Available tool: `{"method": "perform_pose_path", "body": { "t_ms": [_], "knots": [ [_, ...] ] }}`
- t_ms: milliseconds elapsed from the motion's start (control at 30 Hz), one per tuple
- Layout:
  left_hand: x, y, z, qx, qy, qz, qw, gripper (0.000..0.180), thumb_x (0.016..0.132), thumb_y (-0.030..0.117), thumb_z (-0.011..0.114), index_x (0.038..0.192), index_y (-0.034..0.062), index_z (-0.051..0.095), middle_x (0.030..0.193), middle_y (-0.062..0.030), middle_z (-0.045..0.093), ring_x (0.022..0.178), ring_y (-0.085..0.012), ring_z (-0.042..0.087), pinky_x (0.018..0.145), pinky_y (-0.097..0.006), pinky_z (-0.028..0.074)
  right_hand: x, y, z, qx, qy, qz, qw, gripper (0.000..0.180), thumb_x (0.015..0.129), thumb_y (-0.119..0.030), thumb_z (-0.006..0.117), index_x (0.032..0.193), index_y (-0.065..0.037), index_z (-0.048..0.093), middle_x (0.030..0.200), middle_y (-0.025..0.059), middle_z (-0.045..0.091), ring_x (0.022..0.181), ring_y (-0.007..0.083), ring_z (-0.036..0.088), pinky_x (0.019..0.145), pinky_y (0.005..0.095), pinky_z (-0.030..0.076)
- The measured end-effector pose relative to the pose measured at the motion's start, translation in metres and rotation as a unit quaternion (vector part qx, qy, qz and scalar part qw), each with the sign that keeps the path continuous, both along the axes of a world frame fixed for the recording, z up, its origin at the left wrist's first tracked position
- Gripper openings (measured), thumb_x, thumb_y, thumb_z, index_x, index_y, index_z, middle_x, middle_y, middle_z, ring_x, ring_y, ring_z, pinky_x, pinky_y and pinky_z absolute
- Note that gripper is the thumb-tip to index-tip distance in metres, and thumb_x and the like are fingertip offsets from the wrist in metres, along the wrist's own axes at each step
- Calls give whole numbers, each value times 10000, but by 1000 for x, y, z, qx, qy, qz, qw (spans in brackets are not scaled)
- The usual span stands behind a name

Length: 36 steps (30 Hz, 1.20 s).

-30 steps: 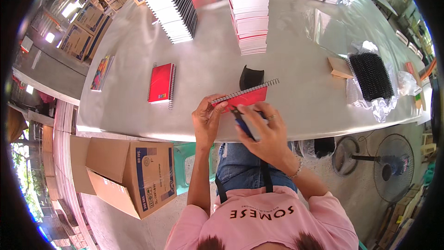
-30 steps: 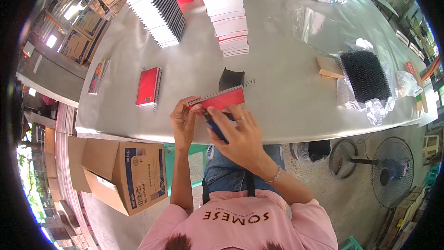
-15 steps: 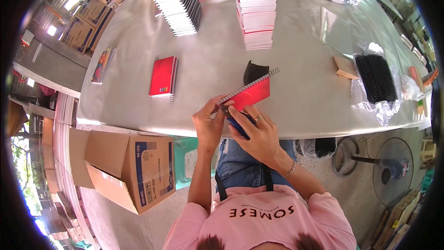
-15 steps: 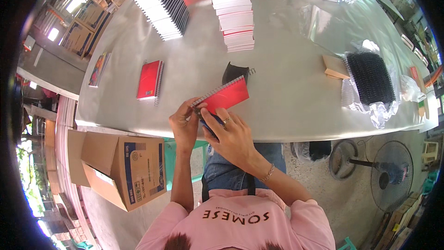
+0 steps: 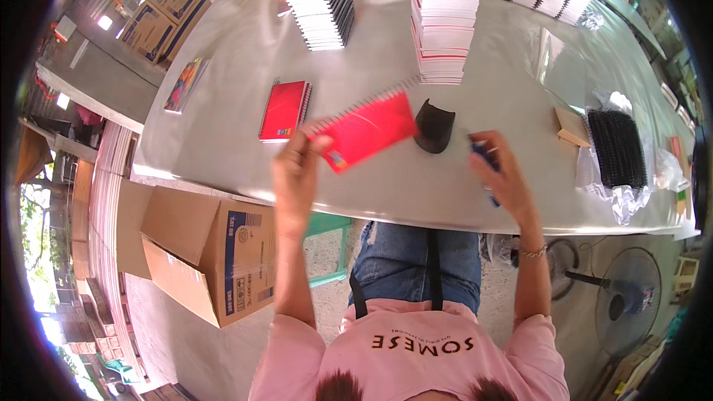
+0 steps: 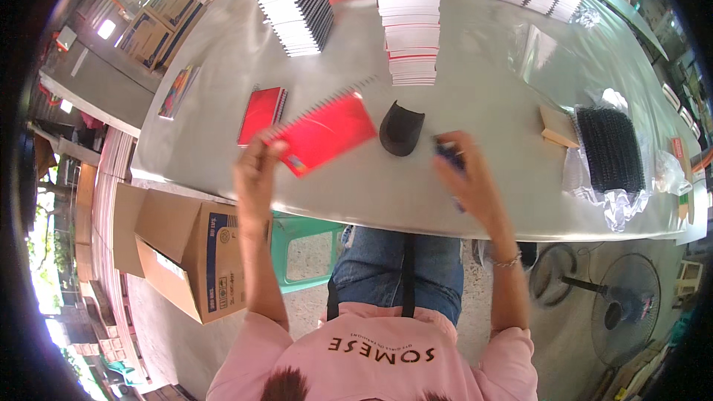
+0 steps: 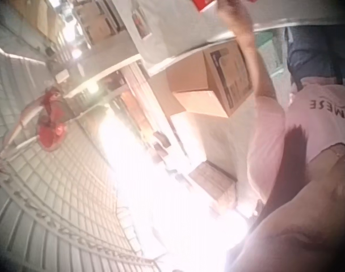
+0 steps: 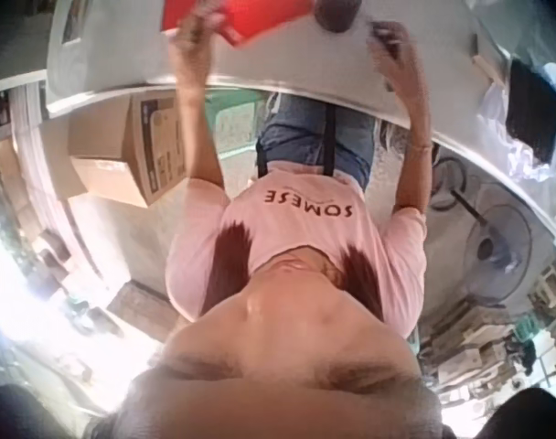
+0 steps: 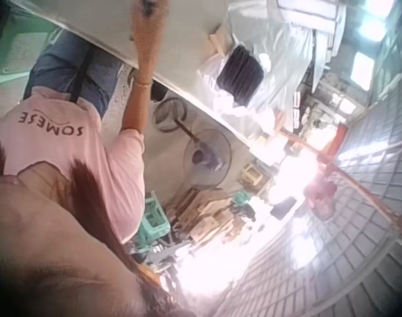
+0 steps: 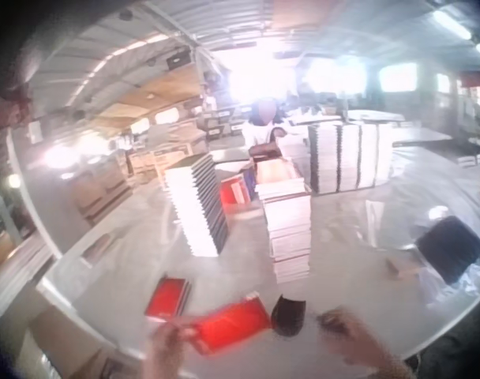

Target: The person inserts a metal spiral coil into the pre-punched holes of a red notebook cover and its pages by hand, and then uses a pair of pliers to cut and crimp the end of the coil.

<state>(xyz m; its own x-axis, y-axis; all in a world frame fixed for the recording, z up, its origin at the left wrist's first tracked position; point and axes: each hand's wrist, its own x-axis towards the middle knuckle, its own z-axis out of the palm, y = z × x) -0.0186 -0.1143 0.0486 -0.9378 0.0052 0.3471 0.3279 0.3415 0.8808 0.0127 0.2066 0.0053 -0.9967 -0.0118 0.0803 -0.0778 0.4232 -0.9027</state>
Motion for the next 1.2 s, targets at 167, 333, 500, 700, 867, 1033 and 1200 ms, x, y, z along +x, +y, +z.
{"method": "perform_pose_path", "body": {
  "t_ms": [167, 333, 500, 700, 867, 1033, 1200],
  "knots": [
    [-59, -54, 56, -130, 50, 51, 989, 337, 1032, 140, 371, 1271, 36, 585, 1113, -90, 641, 997, -149, 562, 949, -289, 415, -10, 70, -32, 207, 137, -152, 957, 269, 850, -61, 622, 1117, -89, 628, 1104, 115, 593, 1084, 317, 564, 994, 429, 392],
    [-143, -91, 60, -292, 2, -12, 956, 378, 917, 107, 423, 1227, 105, 640, 1054, -121, 622, 930, -227, 559, 934, -339, 409, -4, 66, -28, 234, 124, -138, 954, 249, 871, -72, 611, 1117, -95, 633, 1157, 107, 563, 1155, 301, 521, 1066, 446, 319],
    [-189, -109, -8, -417, -26, -98, 903, 401, 909, 168, 478, 1283, 178, 620, 1281, -129, 515, 1220, -283, 483, 1104, -467, 292, -3, 57, -20, 280, 106, -132, 945, 235, 891, -91, 607, 1125, -87, 625, 1173, 107, 544, 1170, 296, 500, 1074, 436, 308],
    [-115, -101, -9, -415, -109, -73, 900, 615, 808, 339, 702, 1391, 261, 526, 1479, -97, 332, 1414, -325, 316, 1180, -525, 214, -6, 77, -12, 255, 77, -87, 960, 217, 895, -114, 620, 1109, -79, 642, 1161, 114, 568, 1137, 301, 532, 1026, 438, 362],
    [-92, -132, -5, -402, -140, -113, 898, 865, 635, 399, 877, 1412, 235, 532, 1520, -128, 324, 1442, -350, 282, 1173, -483, 285, -25, 82, -2, 235, 121, -70, 962, 203, 895, -125, 633, 1090, -72, 653, 1146, 114, 590, 1121, 311, 552, 971, 418, 408],
    [-102, -137, -11, -342, -122, -111, 925, 853, 614, 321, 890, 1389, 175, 564, 1528, -132, 327, 1430, -324, 317, 1158, -441, 329, -44, 62, 29, 254, 145, -17, 956, 211, 893, -123, 642, 1098, -77, 650, 1136, 100, 608, 1094, 290, 571, 966, 395, 412],
    [-109, -140, -12, -325, -111, -132, 930, 858, 604, 305, 901, 1385, 166, 573, 1525, -148, 340, 1419, -316, 339, 1138, -418, 352, -81, 71, 50, 124, 168, -6, 978, 253, 946, -222, 626, 1146, -69, 647, 1108, 44, 631, 1044, 166, 598, 936, 326, 422]
  ]
}}
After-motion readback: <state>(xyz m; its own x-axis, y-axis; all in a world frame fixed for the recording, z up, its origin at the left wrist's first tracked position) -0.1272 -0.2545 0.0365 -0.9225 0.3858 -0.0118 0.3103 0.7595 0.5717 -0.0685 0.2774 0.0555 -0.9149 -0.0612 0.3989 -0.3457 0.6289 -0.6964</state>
